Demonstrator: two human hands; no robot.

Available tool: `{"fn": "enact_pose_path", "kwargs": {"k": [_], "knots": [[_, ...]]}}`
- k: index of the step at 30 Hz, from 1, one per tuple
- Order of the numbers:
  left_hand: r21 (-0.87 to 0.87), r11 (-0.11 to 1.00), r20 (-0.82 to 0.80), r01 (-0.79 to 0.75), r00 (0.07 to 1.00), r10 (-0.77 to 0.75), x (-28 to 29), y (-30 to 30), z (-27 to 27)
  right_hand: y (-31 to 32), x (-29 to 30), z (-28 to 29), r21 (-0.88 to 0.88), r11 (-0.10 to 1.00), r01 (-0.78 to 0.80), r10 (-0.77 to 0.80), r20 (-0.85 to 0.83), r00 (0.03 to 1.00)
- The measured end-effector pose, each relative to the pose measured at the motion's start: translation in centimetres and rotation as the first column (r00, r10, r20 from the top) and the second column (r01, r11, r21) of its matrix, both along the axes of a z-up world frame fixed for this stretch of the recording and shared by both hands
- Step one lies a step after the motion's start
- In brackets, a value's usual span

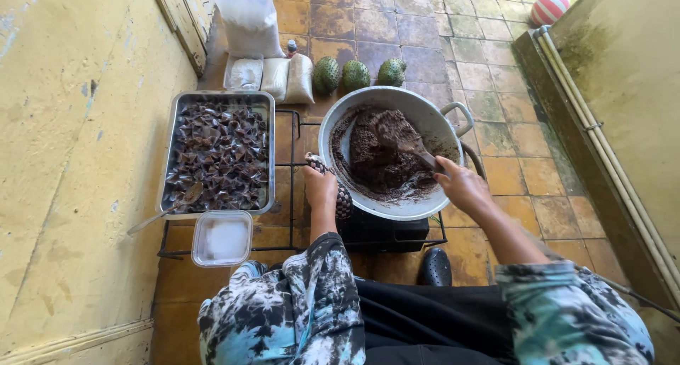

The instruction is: Stirring a thick dark paste in a large wok using a wooden paddle

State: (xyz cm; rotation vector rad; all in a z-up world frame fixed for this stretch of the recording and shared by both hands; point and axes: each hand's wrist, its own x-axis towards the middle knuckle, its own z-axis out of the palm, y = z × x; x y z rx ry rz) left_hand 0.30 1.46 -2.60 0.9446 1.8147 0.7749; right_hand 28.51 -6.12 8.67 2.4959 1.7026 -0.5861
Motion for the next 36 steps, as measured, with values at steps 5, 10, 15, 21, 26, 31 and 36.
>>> {"fn": "enact_pose_path", "kwargs": {"k": [5,10,15,21,26,31,36], "knots": [[0.025,0.999,0.03,-0.025,0.999,0.024,0.1,0.0,-0.2,1.5,0.5,-5.1,-0.016,1.0,0.007,-0.008,-0.048,0.999],[-0.002,1.0,0.023,0.008,1.0,-0.007,-0.3,-1.2,3.6,1.6,0.7,6.1,-0.166,0.982,-0.085,0.121,0.223,0.967],[-0.003,1.0,0.022,-0.001,1.0,0.001,-0.2,-1.5,3.3,2.9,2.9,0.3,-0.071,0.994,-0.082,0.095,0.221,0.971],[0.071,0.997,0.006,-0.028,1.0,0.027,0.2,0.5,-1.1,2.8,-0.4,9.3,-0.3,0.945,-0.13,0.235,0.347,0.908],[0.05,0.999,-0.003,-0.016,1.0,0.017,0.2,0.1,-0.9,5.8,4.9,9.3,-0.301,0.94,-0.16,0.308,0.545,0.78],[0.051,0.998,-0.003,-0.027,1.0,0.027,0.3,-0.6,0.2,4.7,5.2,7.8,-0.376,0.901,-0.218,0.412,0.58,0.702],[0.046,0.998,-0.022,-0.045,0.999,0.046,0.7,-1.2,1.7,0.6,4.5,5.1,-0.314,0.941,-0.127,0.283,0.521,0.806]]}}
